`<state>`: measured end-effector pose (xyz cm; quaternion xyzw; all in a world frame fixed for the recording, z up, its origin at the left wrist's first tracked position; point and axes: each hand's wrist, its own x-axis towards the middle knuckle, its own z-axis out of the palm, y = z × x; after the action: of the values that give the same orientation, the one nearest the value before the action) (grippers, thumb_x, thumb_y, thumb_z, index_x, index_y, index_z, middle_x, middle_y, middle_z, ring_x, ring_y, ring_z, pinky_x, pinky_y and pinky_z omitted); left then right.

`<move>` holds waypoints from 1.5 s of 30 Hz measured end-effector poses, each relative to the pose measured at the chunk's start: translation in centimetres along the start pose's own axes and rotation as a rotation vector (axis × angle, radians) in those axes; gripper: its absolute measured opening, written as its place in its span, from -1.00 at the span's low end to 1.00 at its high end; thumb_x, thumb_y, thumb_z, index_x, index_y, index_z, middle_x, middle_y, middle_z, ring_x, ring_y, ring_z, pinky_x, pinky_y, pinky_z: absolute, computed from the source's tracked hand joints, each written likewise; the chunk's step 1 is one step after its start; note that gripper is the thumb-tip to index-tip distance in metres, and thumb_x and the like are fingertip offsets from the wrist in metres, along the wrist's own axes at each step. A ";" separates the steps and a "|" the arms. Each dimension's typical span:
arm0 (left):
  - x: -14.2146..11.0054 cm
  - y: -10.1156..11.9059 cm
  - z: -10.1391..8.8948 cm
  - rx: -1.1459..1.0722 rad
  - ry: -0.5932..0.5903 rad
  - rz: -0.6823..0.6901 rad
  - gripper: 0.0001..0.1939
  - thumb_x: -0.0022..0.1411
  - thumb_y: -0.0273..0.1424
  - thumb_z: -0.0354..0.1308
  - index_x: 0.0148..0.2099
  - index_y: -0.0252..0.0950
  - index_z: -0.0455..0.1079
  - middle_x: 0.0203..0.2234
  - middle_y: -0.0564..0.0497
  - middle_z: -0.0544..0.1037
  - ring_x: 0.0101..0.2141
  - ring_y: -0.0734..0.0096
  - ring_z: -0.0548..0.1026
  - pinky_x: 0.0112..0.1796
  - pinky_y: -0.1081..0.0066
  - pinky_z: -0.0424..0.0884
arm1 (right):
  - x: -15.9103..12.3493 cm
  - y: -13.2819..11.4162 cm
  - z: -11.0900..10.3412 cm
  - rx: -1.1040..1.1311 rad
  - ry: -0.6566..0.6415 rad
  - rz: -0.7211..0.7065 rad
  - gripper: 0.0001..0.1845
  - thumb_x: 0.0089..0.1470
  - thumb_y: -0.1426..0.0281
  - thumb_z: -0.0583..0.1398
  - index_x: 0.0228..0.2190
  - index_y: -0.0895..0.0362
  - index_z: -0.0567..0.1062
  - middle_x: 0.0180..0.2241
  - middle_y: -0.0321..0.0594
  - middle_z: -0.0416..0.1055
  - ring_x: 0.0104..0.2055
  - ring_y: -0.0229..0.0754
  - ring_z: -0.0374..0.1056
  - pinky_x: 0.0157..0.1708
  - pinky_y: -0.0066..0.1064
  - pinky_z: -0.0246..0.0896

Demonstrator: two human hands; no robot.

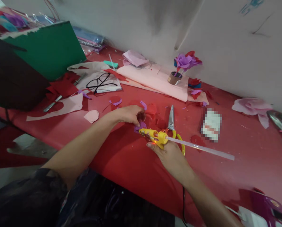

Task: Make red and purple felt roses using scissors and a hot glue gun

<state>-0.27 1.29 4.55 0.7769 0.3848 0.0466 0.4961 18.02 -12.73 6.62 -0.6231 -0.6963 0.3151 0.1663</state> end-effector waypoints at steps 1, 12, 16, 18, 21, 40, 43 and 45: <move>0.0 0.1 0.0 0.011 0.006 -0.004 -0.75 -0.22 -0.65 0.23 -0.40 -0.35 0.37 -0.50 0.07 0.47 -0.44 0.44 0.41 -0.38 0.47 0.28 | 0.0 -0.1 0.0 0.000 0.006 -0.003 -0.66 0.13 0.19 0.12 -0.06 -0.13 0.51 -0.13 -0.29 0.54 -0.03 0.02 0.41 -0.01 -0.08 0.29; 0.1 -0.1 0.2 0.056 0.012 -0.015 -0.72 -0.22 -0.64 0.24 -0.34 -0.36 0.43 -0.50 0.03 0.49 -0.41 0.36 0.43 -0.34 0.42 0.28 | 0.1 0.1 0.0 0.037 -0.027 0.043 -0.61 0.12 0.09 0.11 -0.08 -0.05 0.51 -0.10 -0.24 0.52 -0.04 0.02 0.42 -0.01 -0.07 0.29; 0.2 0.1 0.2 0.080 0.007 -0.008 -0.73 -0.20 -0.64 0.25 -0.35 -0.36 0.43 -0.47 0.01 0.52 -0.40 0.37 0.43 -0.34 0.43 0.28 | 0.3 0.2 0.0 0.050 -0.029 0.007 -0.62 0.13 0.11 0.12 -0.06 -0.05 0.50 -0.16 -0.22 0.54 -0.07 0.00 0.43 -0.02 -0.09 0.30; 0.1 0.2 0.1 0.111 0.004 -0.004 -0.73 -0.19 -0.63 0.25 -0.33 -0.36 0.43 -0.45 0.00 0.52 -0.40 0.37 0.43 -0.35 0.44 0.28 | 0.3 0.2 0.0 0.035 -0.038 -0.008 -0.61 0.14 0.11 0.11 -0.05 -0.06 0.49 -0.15 -0.23 0.54 -0.09 0.00 0.44 -0.02 -0.08 0.30; 0.1 0.3 0.1 0.122 -0.003 -0.003 -0.70 -0.19 -0.63 0.24 -0.29 -0.39 0.46 -0.43 -0.02 0.53 -0.39 0.34 0.44 -0.34 0.42 0.28 | 0.3 0.1 -0.1 0.004 -0.047 0.049 -0.61 0.12 0.09 0.10 -0.12 -0.02 0.53 -0.17 -0.21 0.54 -0.14 0.01 0.45 -0.05 -0.05 0.31; -0.2 0.4 -0.4 0.209 0.008 0.024 -0.64 -0.23 -0.54 0.31 -0.26 -0.35 0.44 -0.35 -0.01 0.53 -0.34 0.32 0.43 -0.30 0.43 0.25 | 0.1 0.0 -0.6 0.012 -0.033 0.088 -0.59 0.09 0.09 0.10 -0.12 0.00 0.52 -0.18 -0.19 0.54 -0.12 0.03 0.44 -0.05 -0.07 0.29; -0.2 0.5 -0.3 0.239 0.001 0.021 -0.60 -0.23 -0.52 0.32 -0.23 -0.35 0.42 -0.34 -0.01 0.52 -0.33 0.31 0.43 -0.31 0.43 0.25 | 0.1 0.1 -0.6 0.004 -0.038 0.109 -0.60 0.08 0.08 0.10 -0.16 0.02 0.53 -0.20 -0.18 0.54 -0.11 0.03 0.43 -0.03 -0.04 0.27; -0.3 0.5 -0.3 0.246 -0.007 0.024 -0.59 -0.23 -0.51 0.33 -0.22 -0.35 0.42 -0.34 -0.01 0.52 -0.31 0.28 0.43 -0.29 0.42 0.25 | 0.2 0.1 -0.6 0.004 -0.041 0.110 -0.61 0.08 0.08 0.10 -0.19 0.03 0.53 -0.22 -0.17 0.53 -0.10 0.04 0.42 -0.01 -0.04 0.25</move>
<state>-0.27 1.22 5.20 0.8365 0.3767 0.0022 0.3978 18.44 -12.38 6.94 -0.6536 -0.6634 0.3380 0.1357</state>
